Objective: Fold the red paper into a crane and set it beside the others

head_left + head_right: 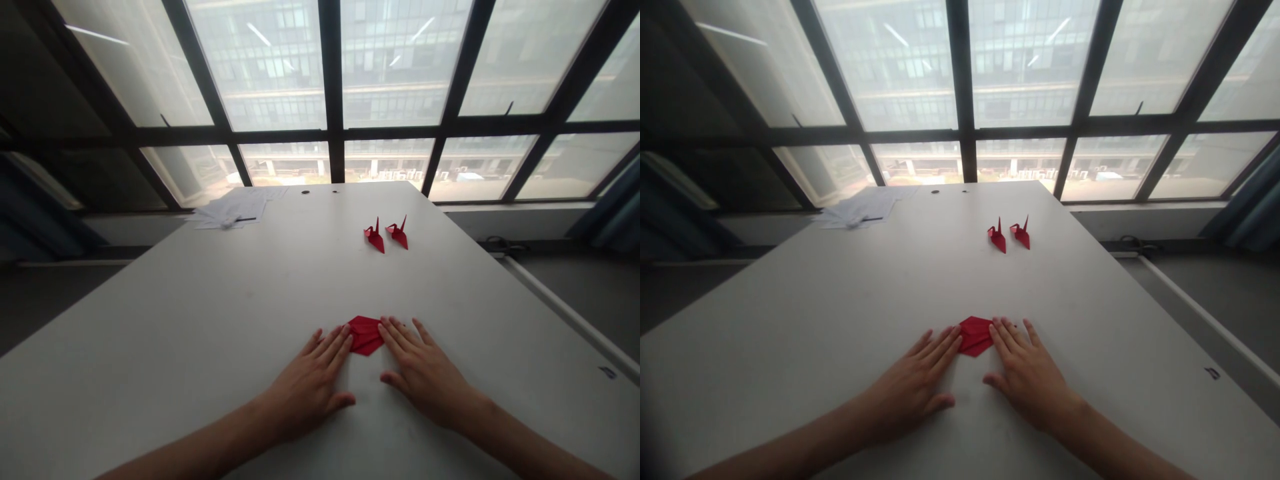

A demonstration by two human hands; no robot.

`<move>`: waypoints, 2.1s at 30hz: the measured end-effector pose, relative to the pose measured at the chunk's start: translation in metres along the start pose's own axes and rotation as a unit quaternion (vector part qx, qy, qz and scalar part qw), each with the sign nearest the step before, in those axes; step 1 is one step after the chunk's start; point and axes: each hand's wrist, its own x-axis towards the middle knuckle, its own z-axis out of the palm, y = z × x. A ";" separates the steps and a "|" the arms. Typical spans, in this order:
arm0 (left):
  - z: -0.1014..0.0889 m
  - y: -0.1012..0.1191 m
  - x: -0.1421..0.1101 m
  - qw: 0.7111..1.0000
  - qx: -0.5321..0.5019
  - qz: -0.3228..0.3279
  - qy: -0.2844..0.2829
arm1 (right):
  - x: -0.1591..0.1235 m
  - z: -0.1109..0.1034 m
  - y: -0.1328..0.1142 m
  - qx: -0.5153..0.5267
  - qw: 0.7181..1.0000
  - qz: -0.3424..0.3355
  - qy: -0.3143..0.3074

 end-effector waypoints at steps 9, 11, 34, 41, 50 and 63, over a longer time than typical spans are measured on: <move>0.009 -0.031 -0.057 0.996 0.029 -0.078 0.040 | 0.001 0.000 -0.001 0.003 1.000 0.008 -0.013; 0.007 -0.031 -0.048 0.992 0.030 -0.104 0.071 | 0.001 0.000 -0.001 0.003 1.000 0.007 -0.015; -0.018 0.000 0.016 0.996 0.012 -0.019 0.091 | 0.001 0.002 -0.002 0.037 0.999 0.018 -0.015; -0.020 -0.015 0.067 0.977 -0.108 -0.121 0.138 | 0.010 -0.009 -0.004 0.120 0.990 0.063 0.031; -0.013 -0.016 0.065 0.968 -0.193 -0.116 0.113 | 0.027 -0.009 0.009 0.194 0.968 0.136 0.081; -0.029 -0.006 0.060 0.970 -0.195 -0.145 -0.008 | 0.023 -0.023 -0.002 0.262 0.953 0.150 0.018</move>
